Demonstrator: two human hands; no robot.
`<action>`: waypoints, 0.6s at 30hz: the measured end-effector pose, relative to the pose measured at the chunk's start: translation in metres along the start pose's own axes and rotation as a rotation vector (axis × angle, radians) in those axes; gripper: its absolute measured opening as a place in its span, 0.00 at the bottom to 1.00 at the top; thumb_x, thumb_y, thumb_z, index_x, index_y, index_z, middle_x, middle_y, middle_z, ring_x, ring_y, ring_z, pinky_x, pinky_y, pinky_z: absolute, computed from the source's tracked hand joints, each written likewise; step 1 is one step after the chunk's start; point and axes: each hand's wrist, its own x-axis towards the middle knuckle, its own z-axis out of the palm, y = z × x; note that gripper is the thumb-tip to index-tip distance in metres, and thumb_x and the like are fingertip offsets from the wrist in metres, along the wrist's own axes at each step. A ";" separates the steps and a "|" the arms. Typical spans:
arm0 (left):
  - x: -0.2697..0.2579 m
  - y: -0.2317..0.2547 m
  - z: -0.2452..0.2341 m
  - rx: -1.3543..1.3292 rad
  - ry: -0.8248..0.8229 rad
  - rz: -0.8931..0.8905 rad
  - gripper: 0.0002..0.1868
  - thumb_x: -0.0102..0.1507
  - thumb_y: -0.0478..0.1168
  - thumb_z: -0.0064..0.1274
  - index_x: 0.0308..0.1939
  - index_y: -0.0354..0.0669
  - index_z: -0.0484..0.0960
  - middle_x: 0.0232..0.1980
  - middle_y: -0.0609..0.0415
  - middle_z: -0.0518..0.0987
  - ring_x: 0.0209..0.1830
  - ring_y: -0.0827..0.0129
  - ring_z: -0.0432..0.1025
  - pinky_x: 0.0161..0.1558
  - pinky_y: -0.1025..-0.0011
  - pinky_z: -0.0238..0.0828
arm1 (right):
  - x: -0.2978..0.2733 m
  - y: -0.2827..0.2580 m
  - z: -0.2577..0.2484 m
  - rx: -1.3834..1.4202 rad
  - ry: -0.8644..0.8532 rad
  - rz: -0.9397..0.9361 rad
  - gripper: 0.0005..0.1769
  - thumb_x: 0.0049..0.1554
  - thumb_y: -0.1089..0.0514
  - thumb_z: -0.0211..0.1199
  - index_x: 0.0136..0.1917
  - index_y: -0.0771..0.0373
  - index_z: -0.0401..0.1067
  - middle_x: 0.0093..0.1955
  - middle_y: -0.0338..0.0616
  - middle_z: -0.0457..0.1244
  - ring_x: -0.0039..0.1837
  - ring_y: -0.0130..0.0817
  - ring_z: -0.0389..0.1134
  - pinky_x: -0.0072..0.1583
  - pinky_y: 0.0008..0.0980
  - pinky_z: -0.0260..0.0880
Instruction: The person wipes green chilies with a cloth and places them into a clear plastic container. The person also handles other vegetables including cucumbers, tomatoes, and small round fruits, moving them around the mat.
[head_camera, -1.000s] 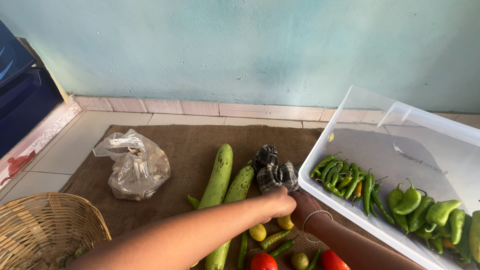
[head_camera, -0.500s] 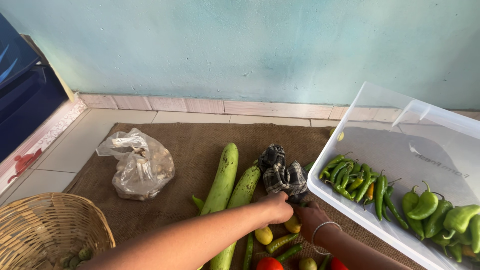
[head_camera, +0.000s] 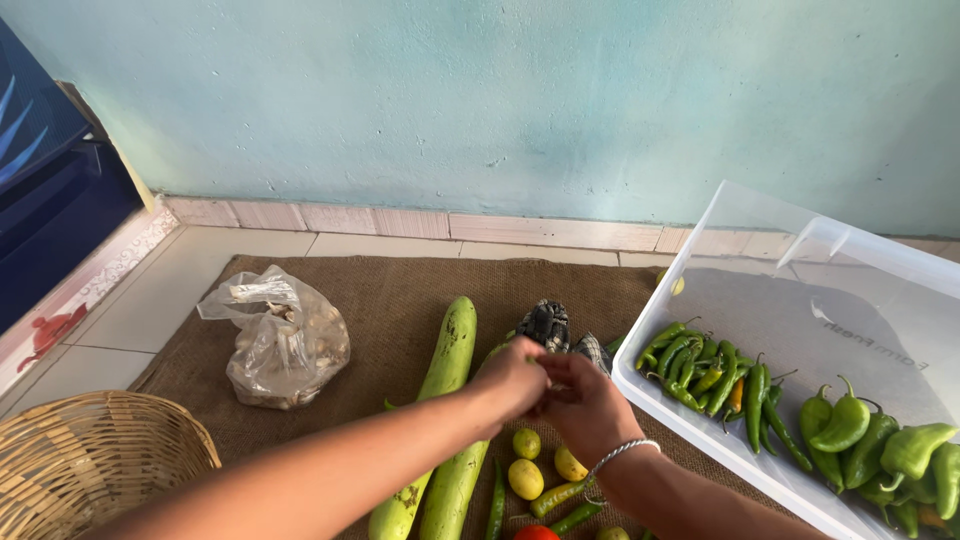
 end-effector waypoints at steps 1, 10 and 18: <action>-0.005 0.008 -0.006 -0.027 0.052 0.056 0.24 0.62 0.27 0.40 0.63 0.38 0.70 0.41 0.46 0.78 0.32 0.67 0.72 0.34 0.65 0.73 | -0.001 -0.009 0.005 -0.004 -0.001 -0.051 0.29 0.51 0.76 0.62 0.66 0.66 0.68 0.60 0.47 0.69 0.58 0.36 0.74 0.57 0.32 0.79; -0.018 0.103 0.031 -0.017 0.152 0.522 0.25 0.68 0.40 0.47 0.69 0.39 0.66 0.52 0.41 0.81 0.43 0.62 0.78 0.44 0.67 0.77 | -0.006 -0.114 -0.051 -0.041 0.170 -0.186 0.28 0.53 0.71 0.62 0.67 0.62 0.66 0.59 0.49 0.70 0.58 0.33 0.73 0.60 0.33 0.76; 0.044 0.098 0.115 -0.082 -0.038 0.494 0.11 0.62 0.32 0.55 0.48 0.34 0.84 0.41 0.48 0.85 0.35 0.71 0.80 0.35 0.75 0.80 | -0.026 -0.084 -0.138 -0.163 0.425 0.027 0.27 0.55 0.65 0.67 0.68 0.62 0.66 0.52 0.49 0.73 0.53 0.32 0.72 0.50 0.28 0.71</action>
